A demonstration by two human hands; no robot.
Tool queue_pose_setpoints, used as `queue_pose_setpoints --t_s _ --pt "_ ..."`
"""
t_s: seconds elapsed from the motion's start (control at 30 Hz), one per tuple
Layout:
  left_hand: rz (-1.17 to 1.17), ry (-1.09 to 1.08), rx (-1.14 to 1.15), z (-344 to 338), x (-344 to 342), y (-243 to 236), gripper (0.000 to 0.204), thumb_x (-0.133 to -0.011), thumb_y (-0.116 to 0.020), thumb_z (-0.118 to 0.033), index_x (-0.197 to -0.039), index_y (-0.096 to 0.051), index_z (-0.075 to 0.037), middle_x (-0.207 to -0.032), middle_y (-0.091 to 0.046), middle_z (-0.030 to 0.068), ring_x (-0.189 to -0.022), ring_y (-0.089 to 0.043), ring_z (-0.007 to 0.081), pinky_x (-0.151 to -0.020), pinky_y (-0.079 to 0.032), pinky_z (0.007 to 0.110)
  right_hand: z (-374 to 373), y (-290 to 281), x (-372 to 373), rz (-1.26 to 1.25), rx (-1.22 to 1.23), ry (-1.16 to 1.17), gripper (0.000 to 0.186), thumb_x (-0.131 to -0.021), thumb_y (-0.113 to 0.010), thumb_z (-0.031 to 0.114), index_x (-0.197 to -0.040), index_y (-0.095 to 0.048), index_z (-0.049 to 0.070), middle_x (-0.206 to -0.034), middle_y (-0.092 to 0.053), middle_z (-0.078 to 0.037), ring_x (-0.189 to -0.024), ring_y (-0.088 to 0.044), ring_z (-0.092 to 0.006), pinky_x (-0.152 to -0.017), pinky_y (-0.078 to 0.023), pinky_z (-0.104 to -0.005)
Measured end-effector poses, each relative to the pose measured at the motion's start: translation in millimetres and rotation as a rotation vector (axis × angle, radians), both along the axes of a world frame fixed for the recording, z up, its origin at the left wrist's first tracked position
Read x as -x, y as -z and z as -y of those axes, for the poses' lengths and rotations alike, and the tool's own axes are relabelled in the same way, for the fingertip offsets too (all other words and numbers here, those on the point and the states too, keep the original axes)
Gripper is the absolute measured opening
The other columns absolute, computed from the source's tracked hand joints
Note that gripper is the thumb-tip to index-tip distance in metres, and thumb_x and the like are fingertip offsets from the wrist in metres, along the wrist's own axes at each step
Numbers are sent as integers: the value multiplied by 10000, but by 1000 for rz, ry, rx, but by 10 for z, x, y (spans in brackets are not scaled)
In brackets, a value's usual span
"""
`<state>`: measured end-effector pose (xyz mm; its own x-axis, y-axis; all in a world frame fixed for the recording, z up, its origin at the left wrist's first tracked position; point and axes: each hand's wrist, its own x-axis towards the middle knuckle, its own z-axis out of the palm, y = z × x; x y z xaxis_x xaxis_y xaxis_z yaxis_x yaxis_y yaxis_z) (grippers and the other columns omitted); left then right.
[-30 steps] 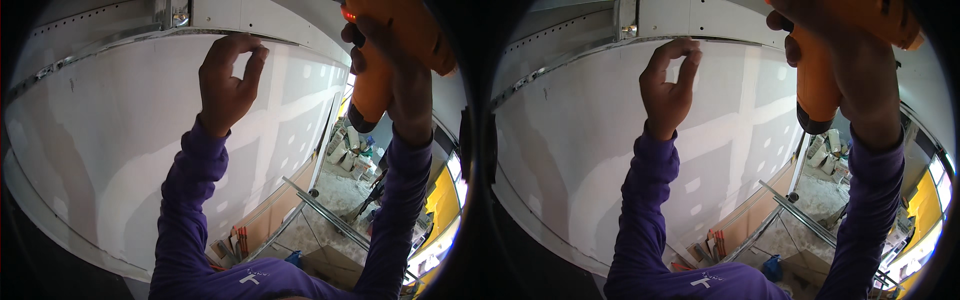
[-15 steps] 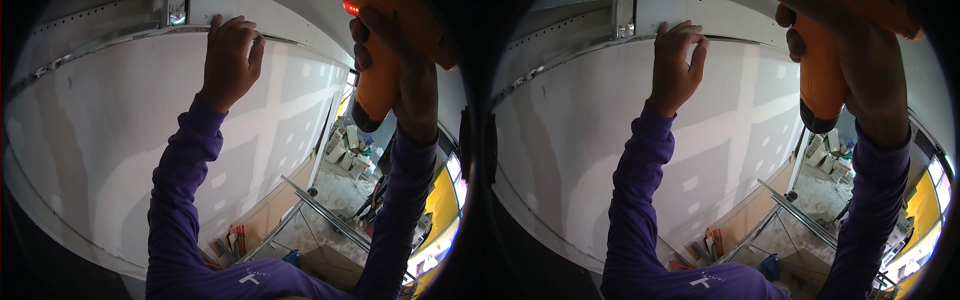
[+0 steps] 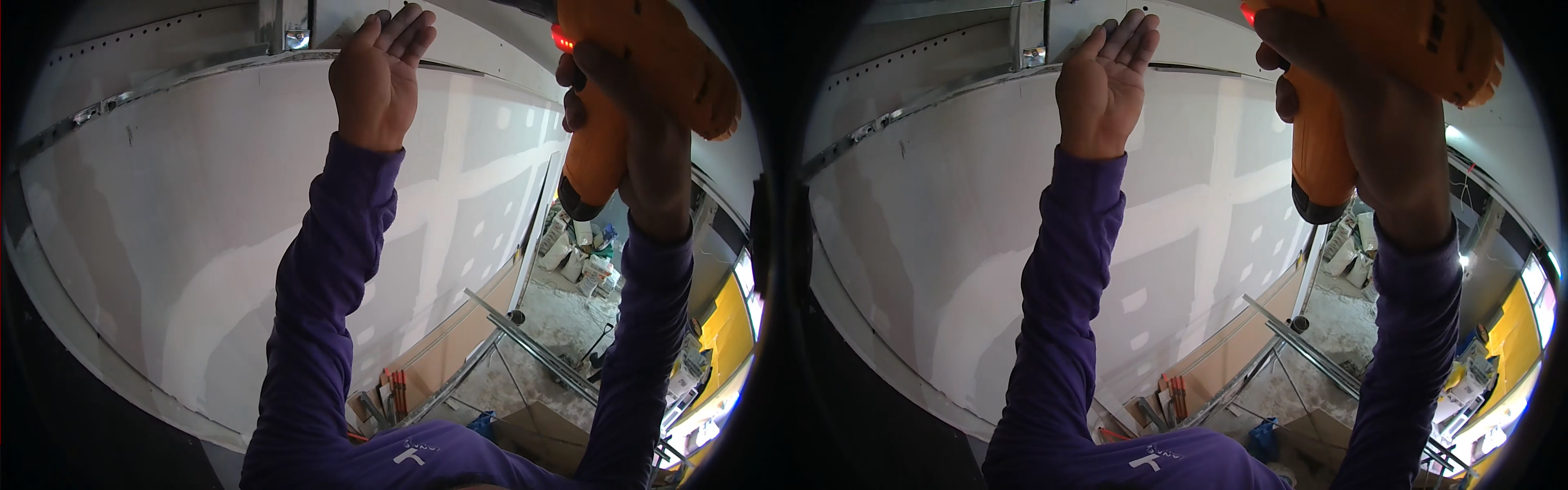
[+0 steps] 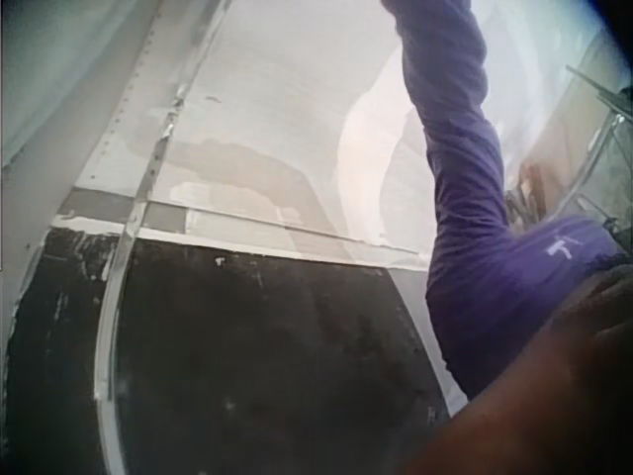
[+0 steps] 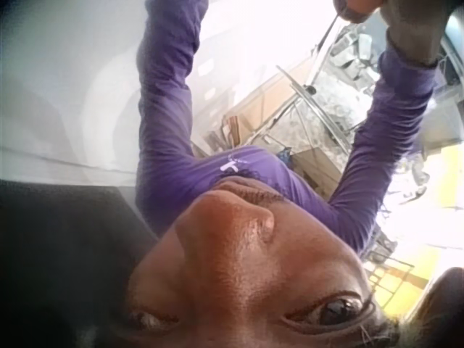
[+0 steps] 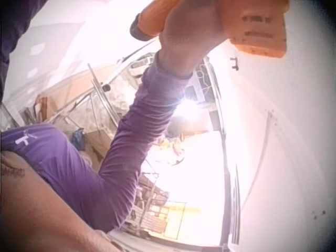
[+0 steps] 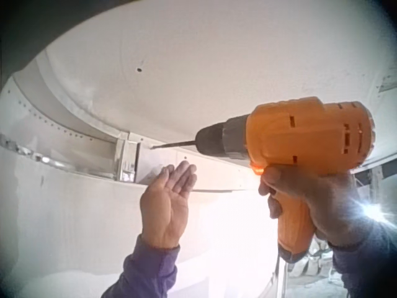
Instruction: Fastening a sheet of drywall to a curved metal frame using a power drill and then trimming the excess edge with a utility knife.
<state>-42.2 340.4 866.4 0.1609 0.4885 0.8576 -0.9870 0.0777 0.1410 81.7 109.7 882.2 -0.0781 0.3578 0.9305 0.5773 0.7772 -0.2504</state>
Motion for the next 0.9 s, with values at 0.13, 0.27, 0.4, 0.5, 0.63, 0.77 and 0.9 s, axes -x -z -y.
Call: queue_pose_setpoints --t_s 0.13,0.27,0.4,0.5,0.63,0.77,0.9 --pt "14 -27 115 164 -11 34 254 -1056 -445 -80 -1243 -431 91 -1381 -511 293 -1321 -529 420 -1150 -473 493 118 202 10 -102 35 74 289 -966 -684 219 -1136 -624 -7 -901 -659 -82 -664 -601 -154 -589 -492 -291" --pt "69 224 213 226 58 321 189 -1041 -421 -48 -1187 -454 68 -1361 -506 291 -1319 -518 416 -1179 -441 519 294 652 -238 -265 26 47 306 -966 -701 179 -1151 -647 -59 -929 -706 -125 -686 -629 -158 -623 -522 -302" --pt "60 435 338 150 123 1158 144 -1041 -427 -72 -1123 -500 22 -1298 -551 273 -1273 -556 406 -1179 -417 551 637 1547 -596 -591 357 -308 336 -945 -744 249 -1168 -677 7 -999 -722 -108 -809 -683 -212 -736 -560 -369" --pt "-97 377 613 542 -203 1975 157 -1046 -418 -89 -1068 -541 6 -1163 -615 220 -1253 -573 395 -1198 -385 564 1167 2582 -1174 229 490 823 286 -894 -777 290 -1141 -755 147 -1101 -741 -34 -1028 -717 -264 -904 -565 -416" --pt "-257 413 965 1051 -448 3214 171 -1040 -438 -97 -998 -574 -3 -1060 -642 182 -1136 -615 370 -1074 -478 533 1519 3410 -1233 -36 648 375 630 -814 -863 166 -1372 -622 -1 -1186 -737 -131 -1053 -730 -208 -948 -570 -333" --pt "-701 353 1184 1541 -750 4467 206 -1047 -435 -142 -959 -592 -42 -821 -624 94 -793 -612 260 -772 -503 404 2063 4207 -1364 -384 816 -35 628 -915 -765 166 -1444 -529 -76 -1281 -704 -181 -1142 -697 -201 -1022 -519 -324" --pt "-1004 609 1406 1826 -883 5486 230 -1048 -421 -162 -932 -595 -67 -721 -558 33 -673 -551 195 -692 -464 352 2638 4520 -1451 -1003 1132 -303 622 -957 -696 181 -1520 -489 20 -1322 -695 -125 -1206 -664 -217 -1081 -491 -347"
